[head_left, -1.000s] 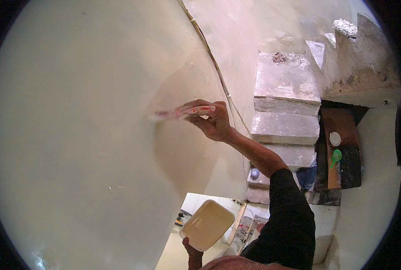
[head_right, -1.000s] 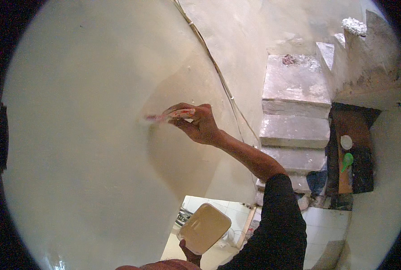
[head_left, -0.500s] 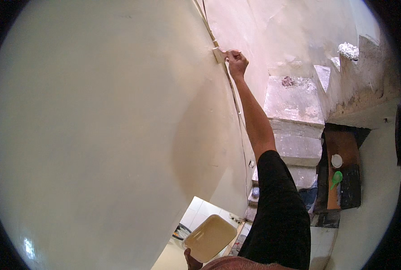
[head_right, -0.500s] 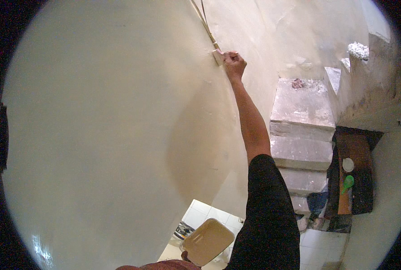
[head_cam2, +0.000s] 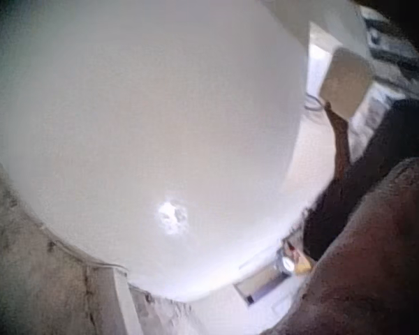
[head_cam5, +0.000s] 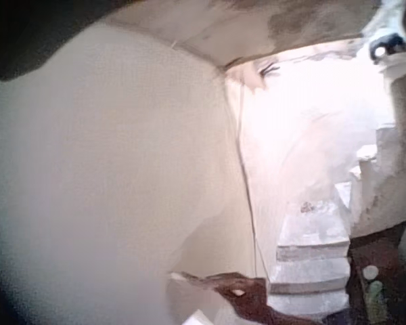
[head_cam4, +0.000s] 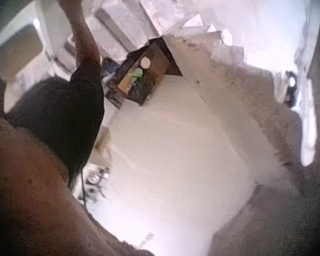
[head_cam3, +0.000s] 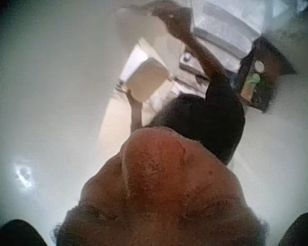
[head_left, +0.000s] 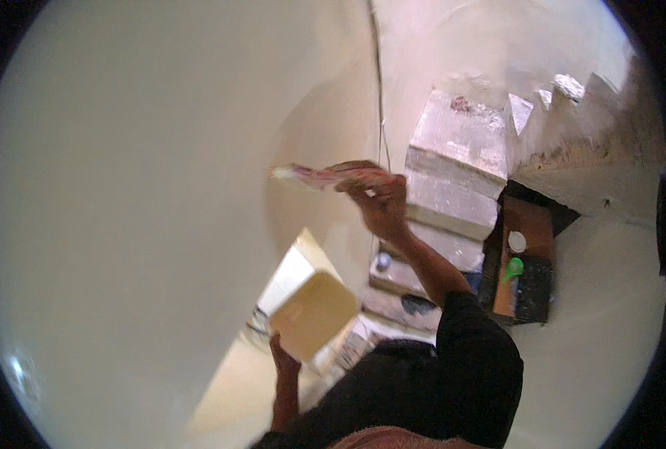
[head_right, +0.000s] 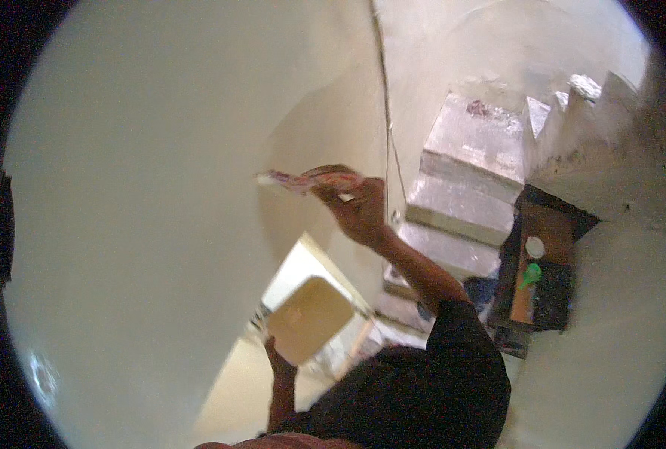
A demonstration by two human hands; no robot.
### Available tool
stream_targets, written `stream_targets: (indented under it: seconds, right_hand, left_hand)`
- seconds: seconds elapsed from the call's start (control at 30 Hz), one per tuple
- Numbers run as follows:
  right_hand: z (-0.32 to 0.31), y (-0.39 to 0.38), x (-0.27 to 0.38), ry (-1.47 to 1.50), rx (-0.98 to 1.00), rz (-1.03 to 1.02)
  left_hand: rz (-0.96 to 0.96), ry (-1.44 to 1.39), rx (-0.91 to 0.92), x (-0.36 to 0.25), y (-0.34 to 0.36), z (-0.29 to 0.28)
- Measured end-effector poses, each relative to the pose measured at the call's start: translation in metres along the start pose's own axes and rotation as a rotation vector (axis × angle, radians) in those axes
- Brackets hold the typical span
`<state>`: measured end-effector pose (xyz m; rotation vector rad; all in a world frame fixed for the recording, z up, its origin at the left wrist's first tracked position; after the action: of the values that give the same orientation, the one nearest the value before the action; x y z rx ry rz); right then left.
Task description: The person paints the interior walls of a house using a brush and a tray containing paint. They apply paint to several different wall sections and around trim near a staircase.
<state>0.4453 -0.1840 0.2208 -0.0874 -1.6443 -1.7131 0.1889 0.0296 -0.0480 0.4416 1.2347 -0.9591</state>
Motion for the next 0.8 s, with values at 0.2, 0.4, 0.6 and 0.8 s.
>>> stream_targets:
  seconds: [0.2, 0.4, 0.6, 0.8]
  right_hand:
    - [0.023, -0.071, 0.041, -0.16, 0.48, 0.34]
    - [0.079, -0.139, 0.009, -0.104, 0.803, 0.445]
    - [0.119, -0.161, 0.005, -0.221, 1.066, 0.299]
    - [0.129, -0.207, -0.002, -0.18, 1.261, 0.187]
  left_hand:
    - [0.076, 0.35, 0.235, 0.012, 0.012, -0.028]
    - [-0.141, 0.064, 0.034, 0.013, 0.001, -0.028]
    - [-0.154, 0.07, 0.018, 0.014, -0.002, -0.026]
    - [-0.058, 0.203, 0.056, -0.019, -0.005, -0.016]
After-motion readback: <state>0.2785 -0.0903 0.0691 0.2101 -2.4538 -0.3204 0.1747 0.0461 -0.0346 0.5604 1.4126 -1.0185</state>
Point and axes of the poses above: each hand's wrist, its own y-axis towards the middle knuckle, its own z-axis out of the palm, x = y × z, the point moved 5 cm from there along y, towards the middle knuckle, and after that the axes turned 13 degrees about y, right-handed, at the moved point
